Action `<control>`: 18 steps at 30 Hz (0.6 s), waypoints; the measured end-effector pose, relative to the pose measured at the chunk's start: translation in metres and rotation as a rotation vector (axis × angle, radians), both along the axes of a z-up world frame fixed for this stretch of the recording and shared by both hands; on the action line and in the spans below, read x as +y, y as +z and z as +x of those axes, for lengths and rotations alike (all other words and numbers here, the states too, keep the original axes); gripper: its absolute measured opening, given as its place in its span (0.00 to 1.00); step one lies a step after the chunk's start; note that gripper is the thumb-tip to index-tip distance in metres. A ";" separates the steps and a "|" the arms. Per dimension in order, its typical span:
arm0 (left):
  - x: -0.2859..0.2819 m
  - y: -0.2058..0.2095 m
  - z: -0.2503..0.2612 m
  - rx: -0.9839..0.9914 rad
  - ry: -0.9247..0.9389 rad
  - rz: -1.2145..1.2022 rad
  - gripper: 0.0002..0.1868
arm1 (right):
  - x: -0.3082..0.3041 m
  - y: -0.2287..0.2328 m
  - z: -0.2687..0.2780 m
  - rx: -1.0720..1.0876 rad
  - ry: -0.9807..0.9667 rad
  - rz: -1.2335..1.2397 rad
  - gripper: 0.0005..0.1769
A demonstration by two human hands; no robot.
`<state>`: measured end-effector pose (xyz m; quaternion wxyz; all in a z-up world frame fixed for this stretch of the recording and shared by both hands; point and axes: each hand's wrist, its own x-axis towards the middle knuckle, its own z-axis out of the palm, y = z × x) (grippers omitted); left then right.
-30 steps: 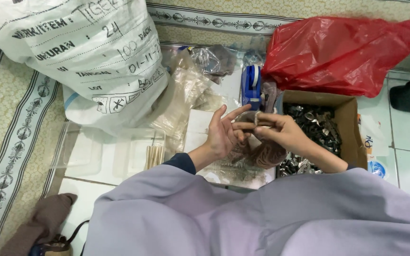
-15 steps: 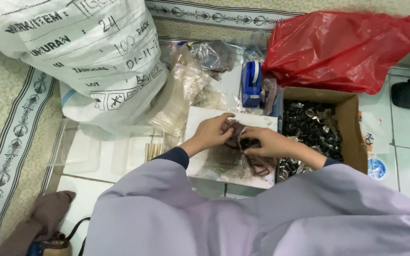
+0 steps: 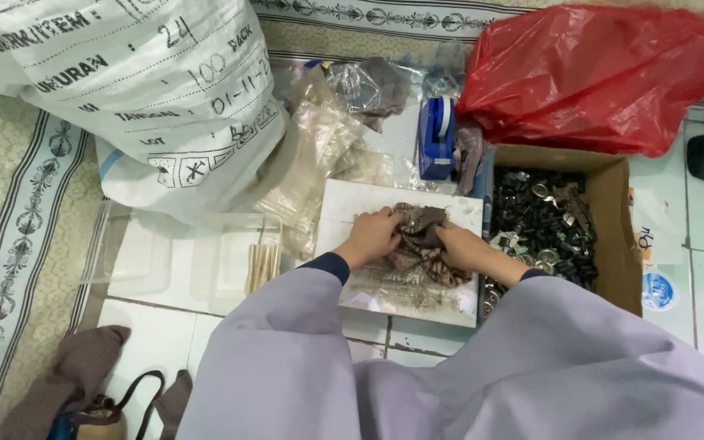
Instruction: The person sits on the floor and places small metal hardware pieces into a clear plastic bag. They seal the bag and place it into a white box. The person then picks up a brown patterned fabric item, unfolds it, and places it into a cardboard box filled with similar hardware.
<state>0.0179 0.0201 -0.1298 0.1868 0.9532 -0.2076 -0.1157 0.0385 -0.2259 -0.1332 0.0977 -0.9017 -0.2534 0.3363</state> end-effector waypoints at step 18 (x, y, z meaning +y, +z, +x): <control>0.003 0.014 0.118 -0.265 0.719 -0.797 0.15 | 0.106 0.015 0.132 -0.631 -0.517 0.910 0.24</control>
